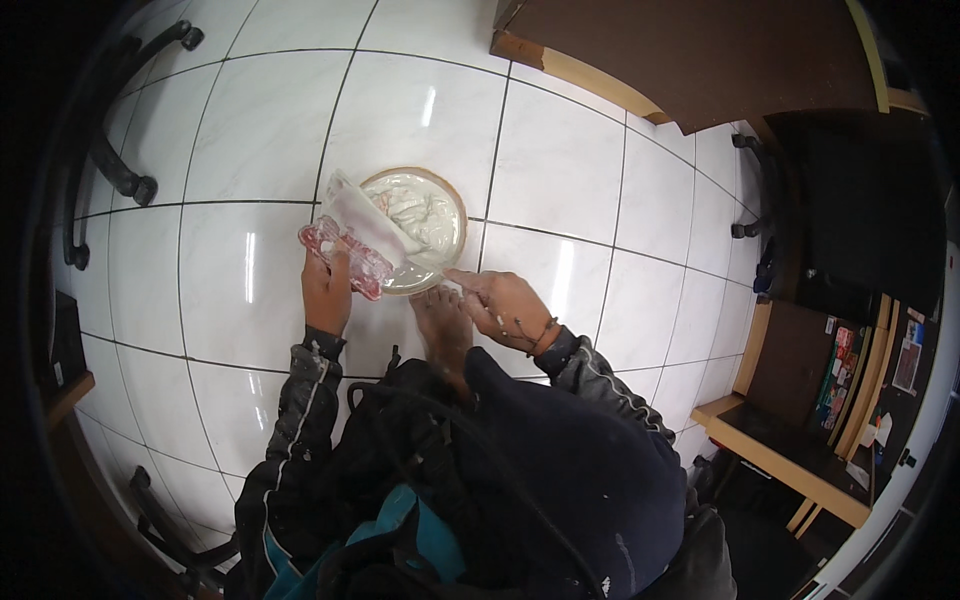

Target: The person applies a white substance to the floor tile gaps by hand and with a spreader. They mix the substance in a container and then spread it across the tile grout lines on the floor.

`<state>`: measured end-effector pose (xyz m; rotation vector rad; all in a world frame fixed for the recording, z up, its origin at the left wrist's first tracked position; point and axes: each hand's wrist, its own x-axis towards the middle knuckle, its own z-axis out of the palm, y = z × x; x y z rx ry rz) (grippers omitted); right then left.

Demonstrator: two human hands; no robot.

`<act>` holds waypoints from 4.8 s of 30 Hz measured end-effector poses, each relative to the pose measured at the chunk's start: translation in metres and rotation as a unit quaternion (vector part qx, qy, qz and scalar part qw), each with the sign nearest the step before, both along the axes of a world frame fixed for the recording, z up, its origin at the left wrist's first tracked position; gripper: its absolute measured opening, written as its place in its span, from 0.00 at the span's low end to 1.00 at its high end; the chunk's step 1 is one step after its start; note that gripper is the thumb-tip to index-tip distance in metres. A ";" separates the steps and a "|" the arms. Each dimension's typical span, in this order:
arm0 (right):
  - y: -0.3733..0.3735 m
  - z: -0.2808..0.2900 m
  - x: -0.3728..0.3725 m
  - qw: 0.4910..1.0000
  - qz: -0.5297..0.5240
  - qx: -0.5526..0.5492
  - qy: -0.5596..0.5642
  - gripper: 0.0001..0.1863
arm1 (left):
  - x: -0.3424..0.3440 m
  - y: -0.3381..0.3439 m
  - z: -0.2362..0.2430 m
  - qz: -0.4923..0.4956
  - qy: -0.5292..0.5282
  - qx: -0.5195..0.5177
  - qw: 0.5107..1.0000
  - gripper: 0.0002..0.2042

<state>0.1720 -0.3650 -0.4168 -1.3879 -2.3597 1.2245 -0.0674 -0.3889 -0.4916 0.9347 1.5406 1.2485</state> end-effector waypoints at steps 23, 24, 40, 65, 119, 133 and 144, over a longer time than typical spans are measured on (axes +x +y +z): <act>-0.007 -0.004 -0.005 0.999 0.011 0.037 -0.021 0.22 | 0.006 -0.003 0.005 0.105 0.091 0.070 0.988 0.11; -0.010 -0.011 -0.005 0.999 0.009 0.036 -0.025 0.22 | 0.007 -0.001 0.005 0.100 0.059 0.062 0.991 0.11; -0.004 -0.020 -0.018 0.998 0.006 0.037 -0.055 0.21 | 0.017 -0.005 0.007 0.059 0.088 0.040 0.994 0.12; -0.005 -0.008 -0.052 0.989 -0.114 -0.064 0.075 0.19 | 0.020 -0.013 -0.003 -0.029 0.137 -0.028 0.990 0.14; -0.004 0.048 -0.020 0.987 0.002 -0.052 0.152 0.25 | 0.020 -0.006 -0.028 0.040 -0.841 -0.187 0.506 0.13; 0.002 0.065 -0.031 0.979 -0.143 -0.110 0.096 0.18 | 0.065 -0.016 -0.021 0.083 -0.611 -0.242 0.749 0.13; 0.046 -0.065 -0.029 0.957 -0.131 -0.217 0.140 0.22 | 0.048 -0.037 -0.015 0.030 -0.702 -0.223 0.676 0.13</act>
